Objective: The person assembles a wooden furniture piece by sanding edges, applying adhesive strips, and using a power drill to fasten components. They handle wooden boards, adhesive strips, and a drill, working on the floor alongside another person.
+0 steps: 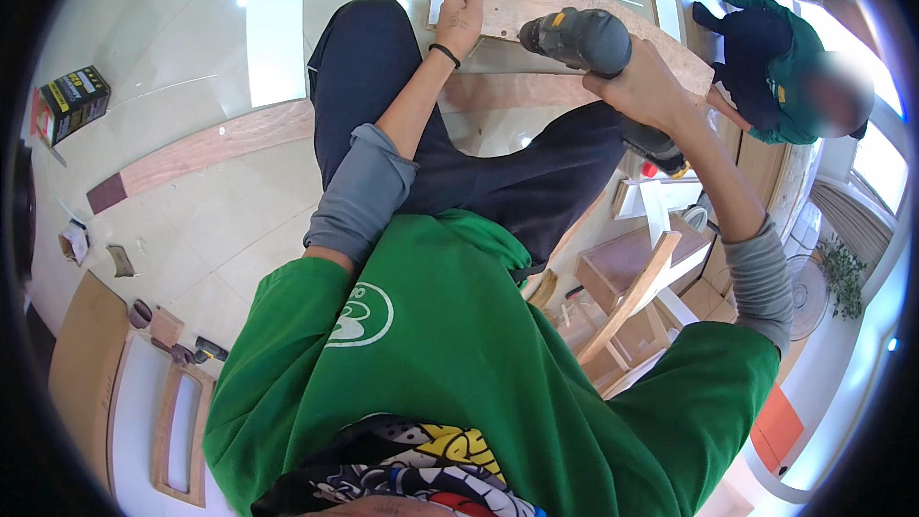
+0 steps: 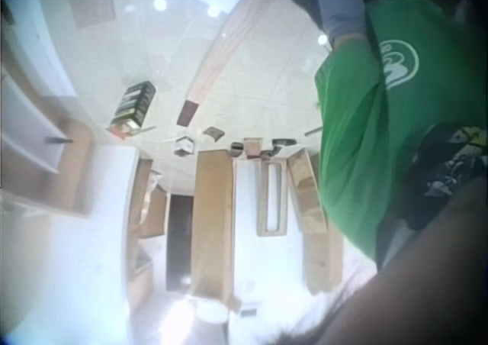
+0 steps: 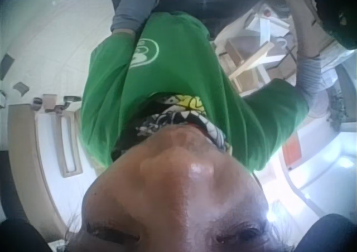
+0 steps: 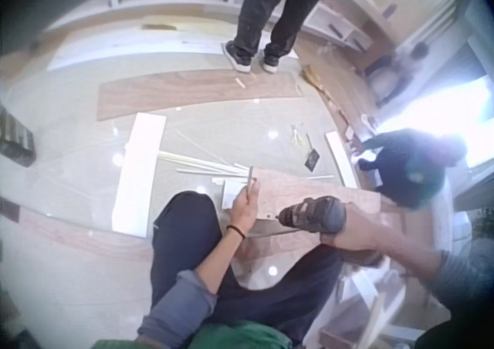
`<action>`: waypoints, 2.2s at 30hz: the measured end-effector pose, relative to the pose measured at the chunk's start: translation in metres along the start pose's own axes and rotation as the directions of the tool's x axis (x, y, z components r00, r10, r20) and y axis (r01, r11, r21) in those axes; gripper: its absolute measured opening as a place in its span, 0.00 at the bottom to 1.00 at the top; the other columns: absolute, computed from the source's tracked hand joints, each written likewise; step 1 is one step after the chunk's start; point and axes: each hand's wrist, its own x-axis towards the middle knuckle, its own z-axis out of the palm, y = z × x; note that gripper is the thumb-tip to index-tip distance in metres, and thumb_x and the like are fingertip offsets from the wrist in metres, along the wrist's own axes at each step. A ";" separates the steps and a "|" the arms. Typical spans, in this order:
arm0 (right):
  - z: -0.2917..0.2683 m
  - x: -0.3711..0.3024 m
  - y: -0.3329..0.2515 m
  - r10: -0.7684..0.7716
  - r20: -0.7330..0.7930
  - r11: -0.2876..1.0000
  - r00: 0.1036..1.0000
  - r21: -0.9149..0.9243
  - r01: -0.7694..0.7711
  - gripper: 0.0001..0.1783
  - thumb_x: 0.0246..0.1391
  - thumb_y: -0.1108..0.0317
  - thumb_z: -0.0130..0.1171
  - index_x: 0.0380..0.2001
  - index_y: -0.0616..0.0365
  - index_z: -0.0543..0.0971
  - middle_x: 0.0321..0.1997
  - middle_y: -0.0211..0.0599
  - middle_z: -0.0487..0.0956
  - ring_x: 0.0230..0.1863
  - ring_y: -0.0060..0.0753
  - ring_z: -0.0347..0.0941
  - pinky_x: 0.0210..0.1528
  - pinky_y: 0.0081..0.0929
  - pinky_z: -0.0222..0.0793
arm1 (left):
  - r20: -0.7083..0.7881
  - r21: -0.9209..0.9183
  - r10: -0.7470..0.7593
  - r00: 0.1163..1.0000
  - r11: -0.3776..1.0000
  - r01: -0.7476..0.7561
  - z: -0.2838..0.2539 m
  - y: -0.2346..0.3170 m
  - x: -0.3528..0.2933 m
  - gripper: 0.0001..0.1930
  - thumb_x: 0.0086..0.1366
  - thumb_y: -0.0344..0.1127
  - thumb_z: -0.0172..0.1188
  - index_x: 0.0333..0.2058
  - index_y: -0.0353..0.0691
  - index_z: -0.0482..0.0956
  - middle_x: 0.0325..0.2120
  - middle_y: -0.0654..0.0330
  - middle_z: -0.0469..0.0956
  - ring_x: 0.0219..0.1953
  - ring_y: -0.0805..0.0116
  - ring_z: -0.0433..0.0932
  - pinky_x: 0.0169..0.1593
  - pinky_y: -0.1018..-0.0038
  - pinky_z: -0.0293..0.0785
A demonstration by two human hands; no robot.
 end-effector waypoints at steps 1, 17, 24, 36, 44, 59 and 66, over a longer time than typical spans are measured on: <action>0.000 -0.003 -0.005 0.071 0.017 0.997 0.997 0.018 -0.072 0.17 0.41 0.69 0.61 0.37 0.63 0.76 0.25 0.43 0.78 0.26 0.36 0.76 0.34 0.32 0.72 | -0.013 -0.008 0.003 1.000 1.000 -0.003 0.000 -0.001 -0.001 0.33 0.67 0.63 0.46 0.32 0.31 0.76 0.26 0.39 0.77 0.34 0.41 0.78 0.40 0.57 0.71; -0.001 -0.018 -0.011 0.203 0.011 0.969 0.979 0.140 -0.202 0.18 0.45 0.68 0.61 0.41 0.62 0.76 0.20 0.35 0.76 0.15 0.24 0.71 0.22 0.26 0.68 | 0.384 0.492 0.601 0.701 0.509 -0.706 -0.028 0.046 -0.055 0.27 0.49 0.36 0.64 0.50 0.41 0.72 0.43 0.61 0.70 0.47 0.62 0.66 0.52 0.61 0.58; -0.005 -0.019 -0.013 0.193 0.012 0.970 0.981 0.150 -0.193 0.18 0.45 0.67 0.60 0.41 0.61 0.77 0.21 0.34 0.77 0.16 0.24 0.71 0.22 0.26 0.68 | 0.433 0.475 0.532 0.728 0.551 -0.686 -0.017 0.040 -0.040 0.15 0.50 0.46 0.69 0.38 0.54 0.84 0.38 0.72 0.72 0.47 0.66 0.65 0.49 0.60 0.52; -0.005 -0.026 -0.020 0.247 -0.009 0.951 0.969 0.195 -0.241 0.18 0.46 0.65 0.61 0.40 0.63 0.76 0.19 0.34 0.76 0.13 0.24 0.69 0.20 0.25 0.67 | 0.415 0.475 0.538 0.734 0.559 -0.679 -0.014 0.036 -0.040 0.07 0.51 0.46 0.68 0.29 0.55 0.86 0.34 0.75 0.72 0.46 0.67 0.65 0.49 0.60 0.51; -0.006 -0.028 -0.023 0.217 -0.025 0.955 0.976 0.214 -0.207 0.18 0.45 0.66 0.61 0.39 0.64 0.76 0.18 0.34 0.76 0.13 0.25 0.70 0.21 0.26 0.67 | 0.398 0.462 0.548 0.735 0.573 -0.677 -0.017 0.039 -0.040 0.05 0.52 0.44 0.67 0.29 0.56 0.86 0.34 0.74 0.72 0.45 0.66 0.65 0.49 0.56 0.53; -0.011 -0.037 -0.033 0.205 -0.042 0.954 0.978 0.233 -0.190 0.16 0.43 0.66 0.61 0.34 0.65 0.78 0.17 0.38 0.77 0.14 0.27 0.73 0.21 0.26 0.70 | 0.397 0.433 0.577 0.713 0.568 -0.700 -0.015 0.044 -0.039 0.08 0.50 0.45 0.69 0.28 0.52 0.86 0.34 0.74 0.73 0.43 0.66 0.65 0.48 0.59 0.51; -0.022 -0.036 -0.025 0.174 -0.046 0.955 0.984 0.253 -0.157 0.16 0.43 0.63 0.62 0.32 0.65 0.78 0.18 0.39 0.78 0.16 0.31 0.75 0.22 0.27 0.73 | 0.439 0.445 0.611 0.658 0.488 -0.751 -0.017 0.047 -0.032 0.07 0.53 0.42 0.67 0.28 0.50 0.85 0.35 0.73 0.74 0.44 0.66 0.67 0.49 0.59 0.52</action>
